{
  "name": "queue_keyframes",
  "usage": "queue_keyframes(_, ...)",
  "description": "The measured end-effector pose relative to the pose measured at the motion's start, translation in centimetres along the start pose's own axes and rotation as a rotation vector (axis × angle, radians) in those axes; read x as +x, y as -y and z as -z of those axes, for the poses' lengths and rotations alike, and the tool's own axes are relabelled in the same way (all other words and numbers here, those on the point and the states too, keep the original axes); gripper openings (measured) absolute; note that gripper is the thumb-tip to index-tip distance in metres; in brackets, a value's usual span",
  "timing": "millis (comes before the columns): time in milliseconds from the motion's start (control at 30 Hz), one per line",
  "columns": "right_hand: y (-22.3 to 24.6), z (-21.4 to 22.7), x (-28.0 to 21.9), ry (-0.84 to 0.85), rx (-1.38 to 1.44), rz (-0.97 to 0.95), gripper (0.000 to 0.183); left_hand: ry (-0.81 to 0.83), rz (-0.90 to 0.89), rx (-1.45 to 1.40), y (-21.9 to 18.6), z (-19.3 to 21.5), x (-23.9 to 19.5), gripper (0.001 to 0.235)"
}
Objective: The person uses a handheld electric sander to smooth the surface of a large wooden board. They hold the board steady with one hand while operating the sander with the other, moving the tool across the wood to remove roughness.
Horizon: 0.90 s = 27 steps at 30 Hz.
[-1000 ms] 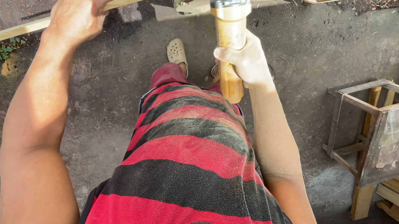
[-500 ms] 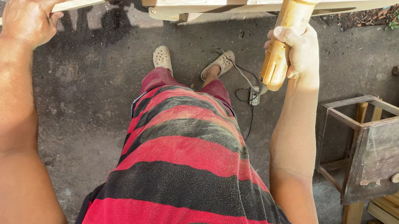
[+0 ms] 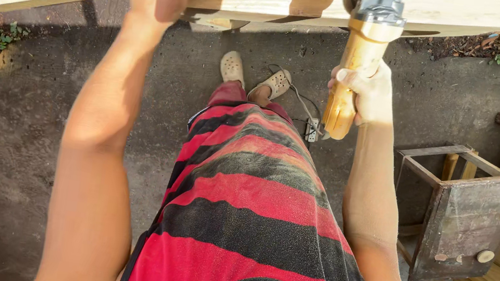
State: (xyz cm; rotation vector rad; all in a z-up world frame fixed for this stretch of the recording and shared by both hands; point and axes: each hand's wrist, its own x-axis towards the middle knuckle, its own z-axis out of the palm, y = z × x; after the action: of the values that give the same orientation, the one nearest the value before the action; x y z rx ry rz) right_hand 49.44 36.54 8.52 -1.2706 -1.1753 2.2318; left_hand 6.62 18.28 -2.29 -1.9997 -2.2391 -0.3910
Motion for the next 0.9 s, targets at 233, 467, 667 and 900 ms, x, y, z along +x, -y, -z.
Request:
queue_keyframes(233, -0.9, -7.7, 1.5, 0.124, -0.142, 0.004, 0.035, 0.086, 0.096, 0.172, -5.2, -4.5, 4.5, 0.032)
queue_keyframes(467, 0.9, -8.4, 2.9, 0.095, -0.279, 0.049, 0.037, 0.069, 0.058, 0.110, -6.0, -1.0, 5.2, 0.012)
queue_keyframes(667, 3.3, 0.3, 3.8, -0.066, -0.137, -0.014, 0.032, 0.100, 0.079, 0.052, -6.3, 0.3, 4.9, 0.018)
queue_keyframes(900, 6.8, 14.0, 5.6, -0.082, -0.020, 0.031, 0.027, 0.100, 0.098, 0.131, -7.3, 0.7, 4.9, 0.019)
